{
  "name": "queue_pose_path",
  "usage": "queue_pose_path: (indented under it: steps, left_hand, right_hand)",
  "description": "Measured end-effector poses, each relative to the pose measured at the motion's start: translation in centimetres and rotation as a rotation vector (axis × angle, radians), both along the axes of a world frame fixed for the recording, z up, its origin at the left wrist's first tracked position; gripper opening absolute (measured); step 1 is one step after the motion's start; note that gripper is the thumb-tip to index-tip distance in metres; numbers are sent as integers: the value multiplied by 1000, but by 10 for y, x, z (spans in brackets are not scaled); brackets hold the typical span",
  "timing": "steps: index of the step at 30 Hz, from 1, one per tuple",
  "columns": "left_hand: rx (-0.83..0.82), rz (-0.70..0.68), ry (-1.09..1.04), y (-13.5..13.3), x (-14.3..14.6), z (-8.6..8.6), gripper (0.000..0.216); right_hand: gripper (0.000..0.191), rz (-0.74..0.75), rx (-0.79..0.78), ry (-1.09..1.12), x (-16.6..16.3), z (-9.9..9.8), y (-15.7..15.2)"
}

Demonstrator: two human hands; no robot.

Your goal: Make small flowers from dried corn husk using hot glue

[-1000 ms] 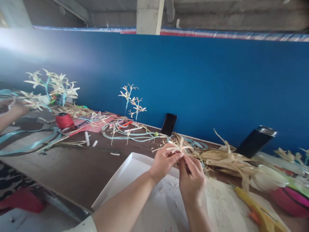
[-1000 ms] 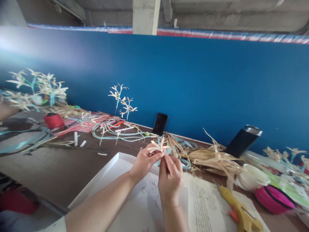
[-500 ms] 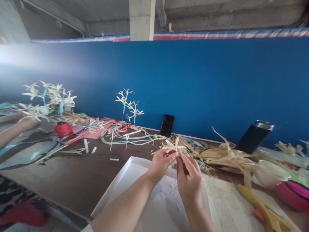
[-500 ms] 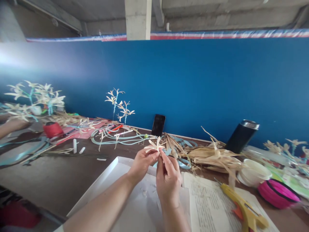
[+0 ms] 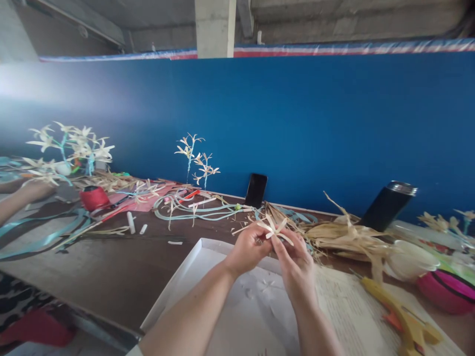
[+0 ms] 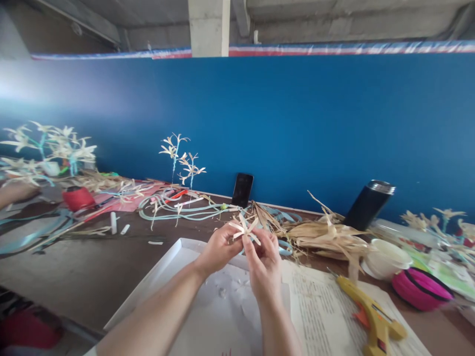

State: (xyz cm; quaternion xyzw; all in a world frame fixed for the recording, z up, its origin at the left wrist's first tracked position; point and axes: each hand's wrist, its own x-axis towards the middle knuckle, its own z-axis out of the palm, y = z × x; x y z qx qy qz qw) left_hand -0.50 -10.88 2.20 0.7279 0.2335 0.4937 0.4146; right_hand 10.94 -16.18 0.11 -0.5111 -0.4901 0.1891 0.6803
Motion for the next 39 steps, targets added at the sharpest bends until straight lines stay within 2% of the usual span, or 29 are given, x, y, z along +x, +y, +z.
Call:
queue_pose_path:
  steps: [8,17,22,26,30,34,39]
  left_hand:
    - [39,-83,77,-1,-6,7,14]
    - [25,-76,80,-1,-5,7,12]
    - [-6,-5,111,-1,-5,7,12]
    - [-9,-15,119,-1,-6,5,15]
    - [44,-95,128,-2,-6,6,15]
    - [77,-211,193,-3,-8,7,19]
    - [120,-204,273,1,-8,1,11]
  right_hand:
    - [21,49,95,49,5,-2,7]
    - [19,60,134,62,2,1,3]
    - [34,244,18,328,6,-2,-1]
    - [40,252,9,575,13,1,3]
    - [52,316,-117,554,17,3,8]
    - [48,426,-196,525,15,4,7]
    - [48,461,-224,547,13,13,2]
